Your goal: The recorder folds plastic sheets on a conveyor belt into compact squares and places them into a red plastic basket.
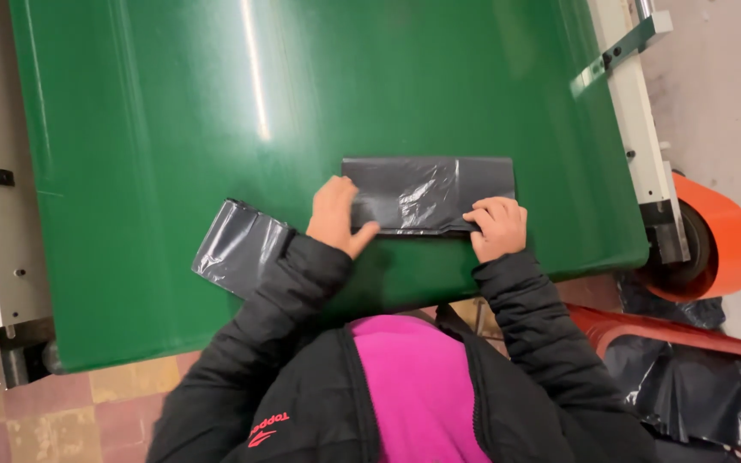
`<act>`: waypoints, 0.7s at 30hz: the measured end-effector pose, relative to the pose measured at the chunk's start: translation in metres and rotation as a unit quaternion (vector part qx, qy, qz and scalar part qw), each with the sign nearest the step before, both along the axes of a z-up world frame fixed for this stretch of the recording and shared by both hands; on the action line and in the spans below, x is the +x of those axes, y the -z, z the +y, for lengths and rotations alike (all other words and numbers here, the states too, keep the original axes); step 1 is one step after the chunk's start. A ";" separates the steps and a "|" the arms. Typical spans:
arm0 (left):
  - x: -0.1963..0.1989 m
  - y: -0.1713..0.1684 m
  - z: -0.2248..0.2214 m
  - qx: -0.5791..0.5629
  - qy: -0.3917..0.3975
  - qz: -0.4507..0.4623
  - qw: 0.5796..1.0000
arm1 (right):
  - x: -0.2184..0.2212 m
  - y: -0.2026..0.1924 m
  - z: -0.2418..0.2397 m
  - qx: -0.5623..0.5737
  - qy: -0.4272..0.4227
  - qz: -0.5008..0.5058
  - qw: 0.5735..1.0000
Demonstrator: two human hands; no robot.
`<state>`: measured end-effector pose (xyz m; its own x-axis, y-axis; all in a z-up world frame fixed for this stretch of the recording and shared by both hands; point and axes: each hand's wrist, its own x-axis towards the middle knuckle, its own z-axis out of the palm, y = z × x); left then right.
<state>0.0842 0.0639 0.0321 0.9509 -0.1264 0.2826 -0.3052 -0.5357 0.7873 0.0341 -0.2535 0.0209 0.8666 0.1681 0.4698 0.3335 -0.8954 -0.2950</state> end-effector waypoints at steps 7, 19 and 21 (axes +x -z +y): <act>-0.005 0.048 -0.003 0.360 0.180 -0.235 0.884 | -0.007 -0.036 0.034 -0.048 -0.020 0.006 0.999; 0.092 0.119 -0.111 0.028 0.437 0.493 0.751 | -0.103 0.141 0.003 0.420 -0.037 0.199 0.885; 0.107 0.124 -0.110 -0.084 0.343 0.590 0.726 | -0.096 0.158 -0.020 0.649 0.118 0.263 0.704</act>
